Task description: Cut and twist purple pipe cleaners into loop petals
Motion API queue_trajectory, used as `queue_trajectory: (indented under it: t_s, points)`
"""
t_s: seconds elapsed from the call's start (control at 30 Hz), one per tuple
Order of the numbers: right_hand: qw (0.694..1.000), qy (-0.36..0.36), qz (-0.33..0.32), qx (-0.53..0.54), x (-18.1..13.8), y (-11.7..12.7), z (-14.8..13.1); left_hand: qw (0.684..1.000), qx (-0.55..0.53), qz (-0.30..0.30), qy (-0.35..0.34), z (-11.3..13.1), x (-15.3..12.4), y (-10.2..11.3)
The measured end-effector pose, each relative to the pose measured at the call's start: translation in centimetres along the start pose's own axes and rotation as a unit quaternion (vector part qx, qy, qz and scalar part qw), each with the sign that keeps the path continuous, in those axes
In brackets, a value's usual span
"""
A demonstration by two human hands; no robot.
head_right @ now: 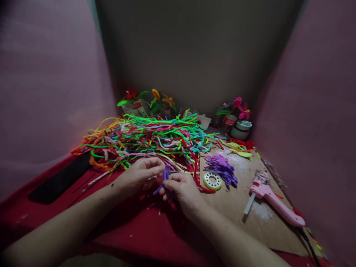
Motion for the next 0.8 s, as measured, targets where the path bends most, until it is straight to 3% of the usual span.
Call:
queue_trajectory:
  t_s: [0.13, 0.37, 0.67, 0.8]
  points:
    - [1.0, 0.01, 0.006, -0.027, -0.1, -0.1, -0.3, 0.999, -0.034, -0.039, 0.006, 0.0, -0.1, -1.0]
    - [0.983, 0.063, 0.018, -0.17, -0.1, -0.3, -1.0, 0.998, -0.03, -0.057, 0.002, -0.3, -0.1, -1.5]
    - [0.979, 0.062, 0.03, -0.191, -0.1, 0.0, -1.0, 0.999, 0.016, 0.043, 0.009, -0.8, 0.0, 0.1]
    - [0.978, 0.049, 0.025, -0.203, -0.4, -0.3, -1.1, 1.0, 0.014, 0.016, 0.014, -0.8, -0.1, 0.0]
Point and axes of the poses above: each hand's wrist, its own x-axis towards the middle knuckle, its own y-axis out of the back of the hand, z = x × y, the point moved 9 cm from there along x, towards the middle knuckle, and after that the axes turned 12 degrees about x, right-handed, at the moved point
